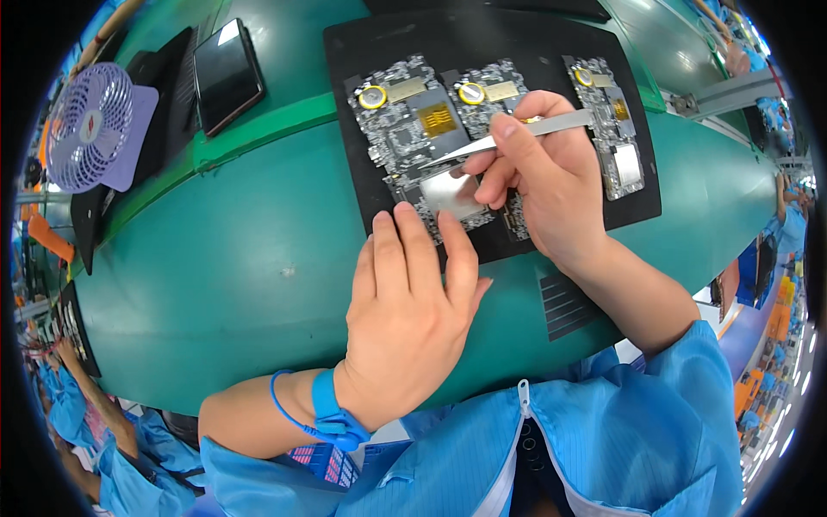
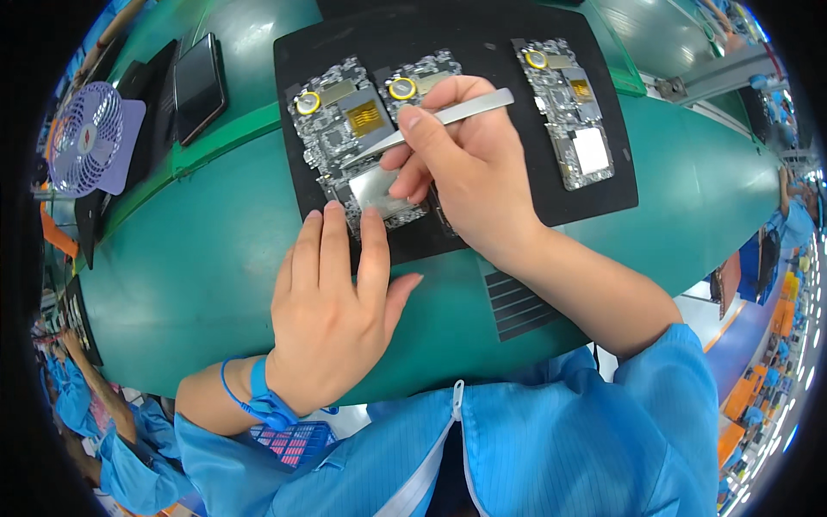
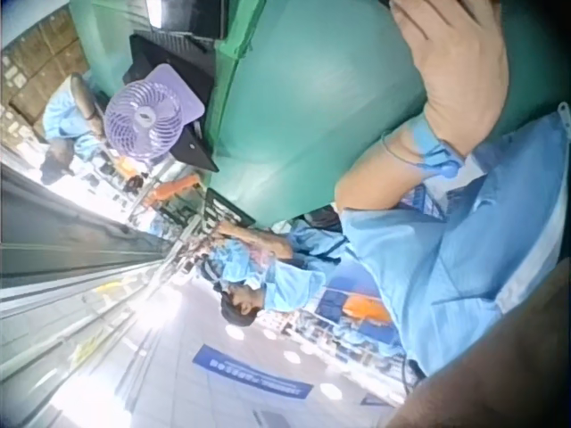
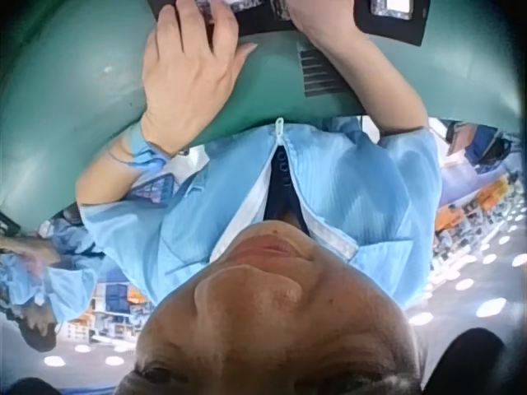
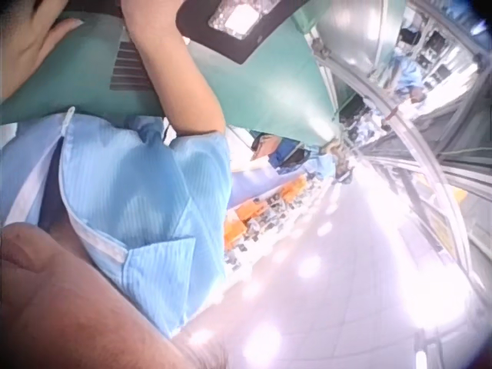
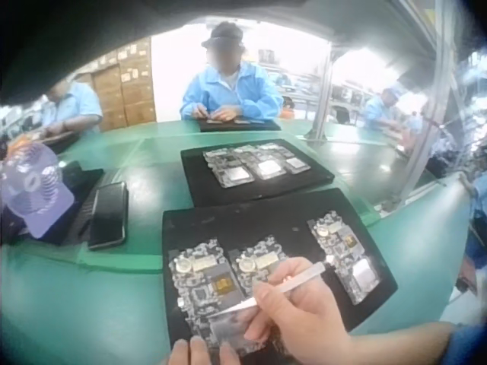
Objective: The person uses tweezers to pick up small rectangular components from a strip and place them onto circuit boards. They carefully align and press the components onto specific areas of the boards, repeating the process for multiple units on a green workbench.
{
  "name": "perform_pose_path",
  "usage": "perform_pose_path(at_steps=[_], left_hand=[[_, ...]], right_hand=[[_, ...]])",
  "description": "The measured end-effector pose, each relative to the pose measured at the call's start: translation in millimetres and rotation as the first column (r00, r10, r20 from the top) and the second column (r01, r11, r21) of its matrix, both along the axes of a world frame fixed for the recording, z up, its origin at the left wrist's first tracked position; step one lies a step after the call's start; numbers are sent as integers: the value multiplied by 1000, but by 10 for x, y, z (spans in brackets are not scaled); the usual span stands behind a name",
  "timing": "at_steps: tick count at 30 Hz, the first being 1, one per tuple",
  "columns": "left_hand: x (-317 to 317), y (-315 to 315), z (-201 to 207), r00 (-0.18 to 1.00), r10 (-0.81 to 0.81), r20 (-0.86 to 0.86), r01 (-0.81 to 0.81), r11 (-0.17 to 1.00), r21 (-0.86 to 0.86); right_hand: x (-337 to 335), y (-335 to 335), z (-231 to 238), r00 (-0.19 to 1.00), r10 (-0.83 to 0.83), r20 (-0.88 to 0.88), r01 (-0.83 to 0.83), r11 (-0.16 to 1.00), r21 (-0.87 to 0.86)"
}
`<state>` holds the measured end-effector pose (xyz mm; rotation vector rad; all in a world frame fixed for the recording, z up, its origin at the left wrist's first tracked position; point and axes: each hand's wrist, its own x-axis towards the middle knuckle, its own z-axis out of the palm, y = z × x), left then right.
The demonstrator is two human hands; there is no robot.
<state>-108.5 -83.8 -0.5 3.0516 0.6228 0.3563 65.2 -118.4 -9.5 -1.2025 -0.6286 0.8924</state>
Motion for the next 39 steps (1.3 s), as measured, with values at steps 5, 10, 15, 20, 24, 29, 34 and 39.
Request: perform_pose_path(at_steps=[5, 10, 15, 20, 24, 29, 34, 39], left_hand=[[-30, 92, -144, 990, -134, 32, 132, 990, 43], [-6, 113, -218, 983, -164, 87, 157, 984, 79], [8, 124, -234, 980, -177, 93, 167, 980, 111], [15, 128, -246, 980, -176, 87, 165, 978, 130], [5, 145, -239, 979, -196, 63, 184, 971, 155], [3, 173, -251, 979, -184, 92, 177, 981, 79], [38, 206, -210, 975, -120, 186, 144, 982, -121], [38, 258, -129, 969, -116, 218, 167, 958, -233]], right_hand=[[32, -10, -77, 998, 18, 53, -18, 1000, -2], [30, -18, -44, 998, 35, 52, -32, 998, -46], [49, -8, -55, 998, 43, 55, -41, 999, -36], [40, 2, -78, 997, 42, 71, -41, 999, -18], [37, 1, -68, 996, 51, 74, -49, 999, -19], [31, -5, -68, 996, 46, 71, -43, 998, -38], [27, -6, -69, 995, 46, 84, -43, 999, -34], [5, -10, -69, 995, 59, 85, -56, 998, -31]])
